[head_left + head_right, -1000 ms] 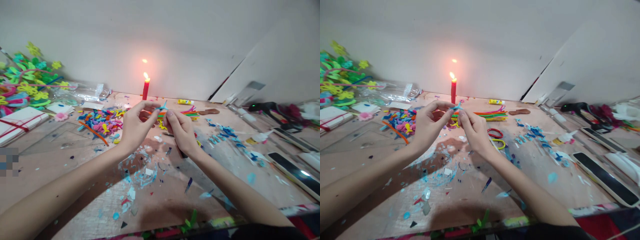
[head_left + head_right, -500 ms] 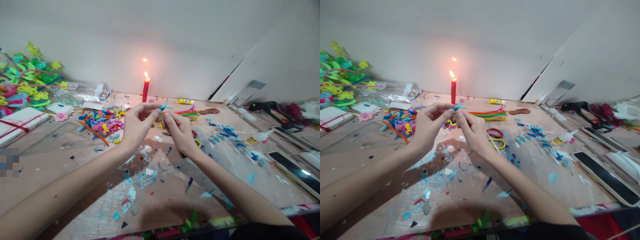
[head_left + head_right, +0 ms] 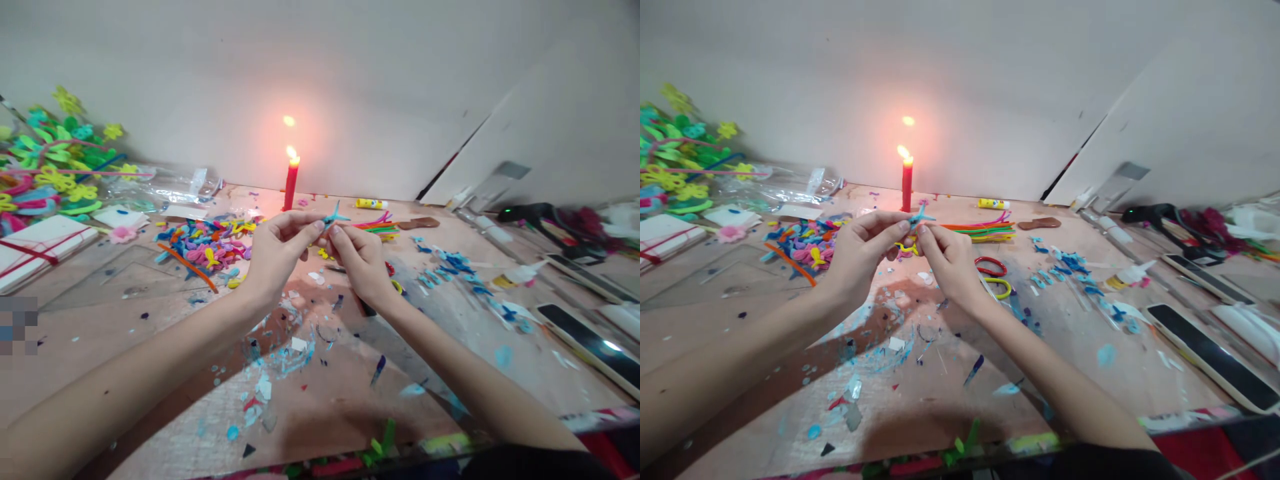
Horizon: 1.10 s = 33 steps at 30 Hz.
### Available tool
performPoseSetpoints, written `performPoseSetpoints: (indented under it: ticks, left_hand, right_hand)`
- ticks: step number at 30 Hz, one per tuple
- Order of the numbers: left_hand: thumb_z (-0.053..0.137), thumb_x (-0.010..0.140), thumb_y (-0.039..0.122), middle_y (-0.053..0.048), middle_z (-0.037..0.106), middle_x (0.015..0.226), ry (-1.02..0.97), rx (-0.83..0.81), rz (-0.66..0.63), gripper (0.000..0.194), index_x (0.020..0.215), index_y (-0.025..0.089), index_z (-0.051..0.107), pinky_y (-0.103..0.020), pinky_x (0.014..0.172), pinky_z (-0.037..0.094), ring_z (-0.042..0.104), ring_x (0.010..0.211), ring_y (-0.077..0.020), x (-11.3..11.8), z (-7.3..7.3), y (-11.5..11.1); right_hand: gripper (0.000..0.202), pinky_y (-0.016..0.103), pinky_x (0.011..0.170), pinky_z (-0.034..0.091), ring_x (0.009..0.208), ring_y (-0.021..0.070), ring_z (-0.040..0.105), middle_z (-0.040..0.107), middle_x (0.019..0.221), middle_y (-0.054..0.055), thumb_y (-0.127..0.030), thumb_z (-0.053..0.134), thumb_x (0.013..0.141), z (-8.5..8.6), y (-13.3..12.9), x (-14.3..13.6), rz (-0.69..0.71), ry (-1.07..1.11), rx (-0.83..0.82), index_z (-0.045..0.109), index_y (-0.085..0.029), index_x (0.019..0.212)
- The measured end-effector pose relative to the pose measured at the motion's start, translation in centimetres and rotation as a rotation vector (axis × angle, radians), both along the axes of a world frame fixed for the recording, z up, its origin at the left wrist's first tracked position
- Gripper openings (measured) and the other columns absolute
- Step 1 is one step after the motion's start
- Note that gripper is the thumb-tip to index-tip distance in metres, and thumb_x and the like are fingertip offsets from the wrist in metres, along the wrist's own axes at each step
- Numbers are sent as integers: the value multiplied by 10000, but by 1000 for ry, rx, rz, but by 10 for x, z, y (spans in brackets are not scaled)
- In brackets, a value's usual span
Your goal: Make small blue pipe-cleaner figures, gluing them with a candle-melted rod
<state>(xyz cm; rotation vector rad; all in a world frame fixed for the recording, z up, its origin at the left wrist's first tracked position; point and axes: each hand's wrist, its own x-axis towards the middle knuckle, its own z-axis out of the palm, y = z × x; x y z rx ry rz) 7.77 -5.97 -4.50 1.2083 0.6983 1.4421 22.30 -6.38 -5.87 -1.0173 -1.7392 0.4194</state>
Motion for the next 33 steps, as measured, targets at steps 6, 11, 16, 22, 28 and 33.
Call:
performPoseSetpoints:
  ticks: [6,11,16,22,28,33]
  left_hand:
    - [775,724,188,13,679,635,-14,-34,-27,60,771,173,743,-185,485,421,585,571,-74,0,0,0]
    - [787,712,215,4,685,658,-21,-52,-67,96,783,171,739,-193,494,419,596,595,-84,-1,-1,1]
    - [781,746,245,2,692,680,5,-11,-80,115,832,179,739,-183,488,421,609,620,-87,-2,-4,8]
    - [715,823,279,-27,734,790,248,178,57,146,937,187,724,-192,488,434,644,659,-107,-12,-3,14]
    - [723,819,288,-22,742,815,324,257,59,347,1128,189,600,-229,578,509,688,705,-142,-14,-3,14]
    - [763,777,290,-7,746,826,295,190,58,396,1071,219,506,-215,538,486,705,710,-147,-13,-7,18]
  right_hand:
    - [450,253,528,292,531,83,413,474,577,-34,-449,446,986,0,2,3,7,-14,2,482,-191,618]
    - [423,252,539,305,542,82,418,479,596,-33,-433,455,982,-1,3,4,56,7,-7,498,-191,637]
    - [366,251,513,309,521,87,399,447,583,-43,-421,461,972,2,7,7,188,71,-133,528,-198,689]
    - [133,299,798,493,867,150,611,648,965,23,-314,547,898,16,14,20,299,140,-268,637,-234,955]
    - [208,271,743,465,754,127,557,568,766,-9,-368,529,932,23,11,20,233,122,-164,608,-222,806]
    - [274,257,609,378,630,102,473,510,660,-27,-353,553,923,20,13,18,186,77,-86,551,-200,696]
